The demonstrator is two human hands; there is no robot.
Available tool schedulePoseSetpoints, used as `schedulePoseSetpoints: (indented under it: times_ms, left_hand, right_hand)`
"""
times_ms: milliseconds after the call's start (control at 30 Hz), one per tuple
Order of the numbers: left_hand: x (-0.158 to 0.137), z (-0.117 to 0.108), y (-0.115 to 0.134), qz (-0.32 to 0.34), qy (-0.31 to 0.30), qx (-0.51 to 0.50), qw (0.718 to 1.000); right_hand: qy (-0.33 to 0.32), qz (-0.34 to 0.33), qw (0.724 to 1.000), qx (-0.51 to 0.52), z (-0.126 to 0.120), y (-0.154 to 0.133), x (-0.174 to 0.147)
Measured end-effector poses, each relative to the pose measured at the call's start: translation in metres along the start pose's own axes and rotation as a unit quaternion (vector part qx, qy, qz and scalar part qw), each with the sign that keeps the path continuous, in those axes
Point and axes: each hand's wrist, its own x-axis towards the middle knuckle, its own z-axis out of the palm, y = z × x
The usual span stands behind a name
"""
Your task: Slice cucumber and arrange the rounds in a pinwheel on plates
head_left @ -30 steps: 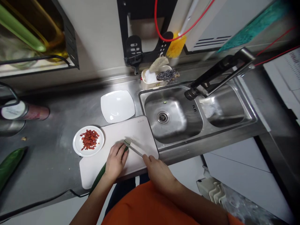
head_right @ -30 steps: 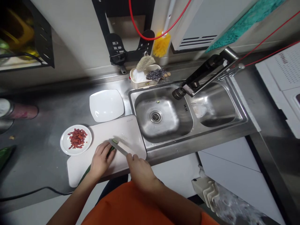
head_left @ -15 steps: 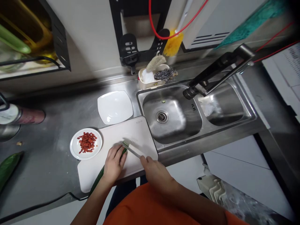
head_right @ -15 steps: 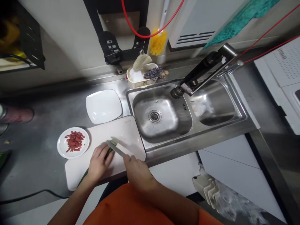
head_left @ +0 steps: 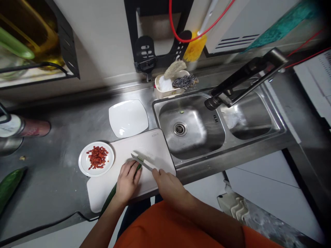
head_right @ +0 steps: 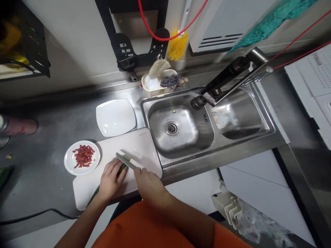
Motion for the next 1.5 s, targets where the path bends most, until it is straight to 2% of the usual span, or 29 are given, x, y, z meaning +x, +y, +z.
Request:
schedulePoseSetpoints:
  times_ms: [400,533,733,1000,1500]
  left_hand:
    - [0.002,-0.002,0.001,-0.013,-0.014,-0.022,1.000]
    - [0.002,-0.002,0.001,-0.012,-0.012,-0.026,1.000]
    - [0.002,-0.004,0.002,-0.013,-0.012,-0.022,1.000]
    - [0.000,-0.002,0.001,-0.014,0.003,-0.010,1.000]
    - [-0.001,0.000,-0.001,0.000,0.014,-0.002,1.000]
  right_hand:
    - [0.040,-0.014,0.999,0.034,0.020,0.002,0.029]
    - [0.050,0.005,0.998,0.046,0.023,0.002,0.033]
    - [0.045,0.025,0.998,0.036,0.020,0.004,0.017]
    - [-0.023,0.021,0.999,0.033,0.007,0.005,-0.013]
    - [-0.015,0.012,1.000,0.021,0.002,0.003,-0.012]
